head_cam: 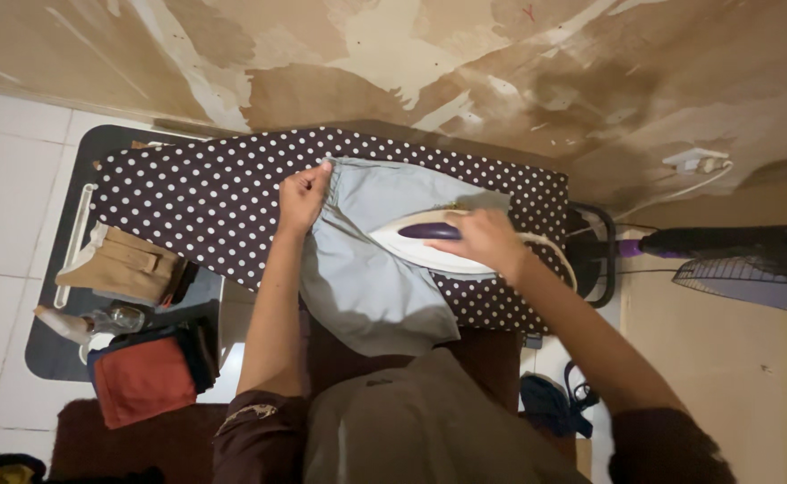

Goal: The person irons a red cloth and a light blue shirt on a polka-dotted ironing board. They smooth the fabric with their hands, use a white iron to press the items, and fold them after ironing. The person places the finished items on a nearby surface.

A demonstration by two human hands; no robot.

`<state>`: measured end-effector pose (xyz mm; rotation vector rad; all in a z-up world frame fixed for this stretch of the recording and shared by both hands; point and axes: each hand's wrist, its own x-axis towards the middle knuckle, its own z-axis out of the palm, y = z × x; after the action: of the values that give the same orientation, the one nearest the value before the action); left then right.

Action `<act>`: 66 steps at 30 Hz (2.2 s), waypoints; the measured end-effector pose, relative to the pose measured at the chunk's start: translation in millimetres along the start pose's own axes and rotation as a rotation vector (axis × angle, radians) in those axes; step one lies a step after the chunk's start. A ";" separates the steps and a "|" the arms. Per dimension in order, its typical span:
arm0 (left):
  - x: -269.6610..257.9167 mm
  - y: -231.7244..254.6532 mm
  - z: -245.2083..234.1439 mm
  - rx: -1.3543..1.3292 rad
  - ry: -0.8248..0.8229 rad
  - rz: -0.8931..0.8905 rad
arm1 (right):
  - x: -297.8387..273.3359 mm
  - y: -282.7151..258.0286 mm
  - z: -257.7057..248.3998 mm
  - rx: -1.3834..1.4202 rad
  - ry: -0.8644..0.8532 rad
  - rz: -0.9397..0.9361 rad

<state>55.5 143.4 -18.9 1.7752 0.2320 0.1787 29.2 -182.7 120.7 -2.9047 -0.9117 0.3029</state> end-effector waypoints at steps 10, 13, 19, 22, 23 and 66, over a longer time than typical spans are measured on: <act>-0.3 6.9 1.6 -0.014 0.025 -0.031 | -53.8 47.8 -0.6 -0.043 0.158 -0.081; 1.6 7.9 1.1 0.030 0.028 -0.026 | -22.7 16.8 2.4 -0.048 0.094 0.024; 0.9 6.3 -1.4 0.018 0.018 0.024 | 45.6 -37.5 18.2 0.013 0.197 0.109; 1.8 3.3 -1.6 0.015 0.026 0.034 | 54.1 -39.5 26.5 -0.014 0.256 0.134; 1.9 1.8 -0.5 0.015 0.027 0.028 | 52.4 -36.1 28.6 -0.023 0.253 0.140; -6.4 219.3 10.9 0.534 -0.495 0.663 | -175.0 253.4 69.0 0.106 0.359 0.914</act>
<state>65.0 86.3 193.0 2.3085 -0.7377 0.1474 15.1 -489.2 47.2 -2.9126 0.4924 -0.1275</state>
